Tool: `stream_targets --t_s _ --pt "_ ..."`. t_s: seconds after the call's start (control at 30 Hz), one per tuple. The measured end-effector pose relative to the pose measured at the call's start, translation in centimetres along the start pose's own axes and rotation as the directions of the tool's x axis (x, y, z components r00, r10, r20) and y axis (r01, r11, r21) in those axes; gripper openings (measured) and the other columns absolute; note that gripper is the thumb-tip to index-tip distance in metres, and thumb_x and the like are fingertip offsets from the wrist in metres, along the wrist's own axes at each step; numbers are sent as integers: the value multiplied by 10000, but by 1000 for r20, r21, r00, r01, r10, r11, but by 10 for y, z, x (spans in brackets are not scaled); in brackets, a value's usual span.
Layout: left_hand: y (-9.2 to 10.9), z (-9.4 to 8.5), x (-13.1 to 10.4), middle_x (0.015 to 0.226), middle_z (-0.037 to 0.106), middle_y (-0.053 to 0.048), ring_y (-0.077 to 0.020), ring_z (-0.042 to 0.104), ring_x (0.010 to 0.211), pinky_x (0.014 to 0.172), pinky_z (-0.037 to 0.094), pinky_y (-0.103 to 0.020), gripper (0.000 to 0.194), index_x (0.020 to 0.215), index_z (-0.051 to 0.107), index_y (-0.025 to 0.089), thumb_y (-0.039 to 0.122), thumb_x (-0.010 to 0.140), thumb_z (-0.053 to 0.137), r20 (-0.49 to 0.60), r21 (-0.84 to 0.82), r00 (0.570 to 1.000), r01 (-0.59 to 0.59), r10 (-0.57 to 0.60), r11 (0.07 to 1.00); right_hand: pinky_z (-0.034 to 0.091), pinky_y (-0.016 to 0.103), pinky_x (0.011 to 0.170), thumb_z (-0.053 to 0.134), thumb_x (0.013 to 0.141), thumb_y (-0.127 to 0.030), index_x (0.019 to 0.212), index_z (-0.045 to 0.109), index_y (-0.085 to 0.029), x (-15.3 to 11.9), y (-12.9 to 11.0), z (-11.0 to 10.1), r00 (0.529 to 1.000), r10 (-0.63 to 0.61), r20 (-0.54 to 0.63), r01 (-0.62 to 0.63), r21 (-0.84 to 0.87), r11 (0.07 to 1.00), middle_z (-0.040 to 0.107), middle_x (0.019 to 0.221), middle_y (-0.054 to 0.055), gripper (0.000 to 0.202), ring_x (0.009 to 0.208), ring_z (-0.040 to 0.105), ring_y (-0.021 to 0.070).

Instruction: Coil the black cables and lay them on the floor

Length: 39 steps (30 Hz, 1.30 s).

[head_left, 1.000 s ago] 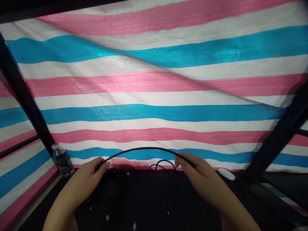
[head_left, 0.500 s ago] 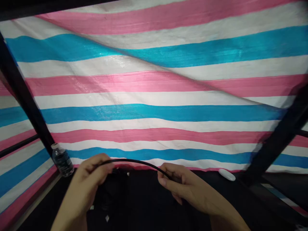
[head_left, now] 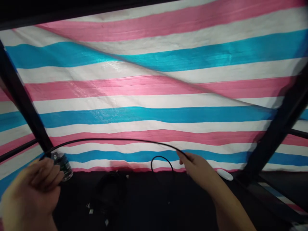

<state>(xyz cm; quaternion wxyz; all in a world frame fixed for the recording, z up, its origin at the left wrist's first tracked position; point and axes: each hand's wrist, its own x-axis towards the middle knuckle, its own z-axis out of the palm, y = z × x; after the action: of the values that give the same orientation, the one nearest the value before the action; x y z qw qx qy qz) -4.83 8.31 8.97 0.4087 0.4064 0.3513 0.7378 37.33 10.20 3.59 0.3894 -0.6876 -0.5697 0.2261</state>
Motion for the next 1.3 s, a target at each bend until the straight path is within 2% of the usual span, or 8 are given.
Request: stream_targets --t_s 0.17,0.27,0.57,0.9,0.97,1.1,1.2,1.3 --pt "-14 30 -13 543 444 47 -109 369 476 412 286 -210 355 766 684 220 514 627 826 -9 485 996 83 -90 871 290 288 466 456 891 -757 716 527 -239 -21 -16 -8 1000 21 -8 -17 347 938 399 538 -39 551 479 423 162" --pt "-23 50 -23 604 478 43 -118 406 523 451 309 -214 423 826 684 209 600 692 772 121 658 979 43 -161 752 220 285 445 478 891 -759 605 388 -249 -31 -25 -4 988 -66 138 -4 455 891 309 500 -59 592 438 291 124" --pt "-40 89 -37 771 575 21 -174 510 641 537 356 -264 425 1144 600 273 621 916 512 289 765 947 -140 -141 629 297 281 502 446 897 -785 513 370 -227 -42 -26 -6 851 -159 501 -66 401 914 386 458 -44 682 443 366 106" --pt "-54 135 -74 928 714 -28 -209 644 848 774 492 -309 283 1084 684 251 447 949 531 581 704 666 -123 -468 699 422 295 634 463 926 -702 662 486 -234 -62 -59 9 823 -43 566 -62 165 984 540 534 -17 537 598 542 168" --pt "-54 135 -70 910 719 -19 -209 646 883 818 486 -308 257 957 704 242 410 957 510 584 676 678 -101 -447 730 419 285 626 484 931 -667 675 514 -221 -61 -61 11 795 -110 597 -50 246 968 559 568 -12 515 591 542 156" --pt "-38 116 -63 899 721 -27 -243 633 899 818 488 -325 286 854 729 244 513 863 633 477 644 801 -38 -362 764 351 261 536 517 934 -608 606 467 -214 -60 -54 5 736 -256 627 -29 408 913 461 492 -43 515 474 442 117" --pt "-24 89 -63 765 668 -30 -220 591 746 660 476 -300 344 759 725 236 579 785 702 365 662 879 -13 -307 749 285 257 522 578 919 -556 653 436 -220 -62 -44 -6 841 -212 497 44 327 944 404 561 -59 452 527 370 116" --pt "-14 60 -58 592 522 7 -126 425 520 459 321 -229 330 699 701 218 537 723 779 365 625 848 82 -384 776 296 267 563 597 900 -526 703 465 -221 -60 -35 -15 944 -209 257 147 241 959 406 682 -35 386 639 382 146"
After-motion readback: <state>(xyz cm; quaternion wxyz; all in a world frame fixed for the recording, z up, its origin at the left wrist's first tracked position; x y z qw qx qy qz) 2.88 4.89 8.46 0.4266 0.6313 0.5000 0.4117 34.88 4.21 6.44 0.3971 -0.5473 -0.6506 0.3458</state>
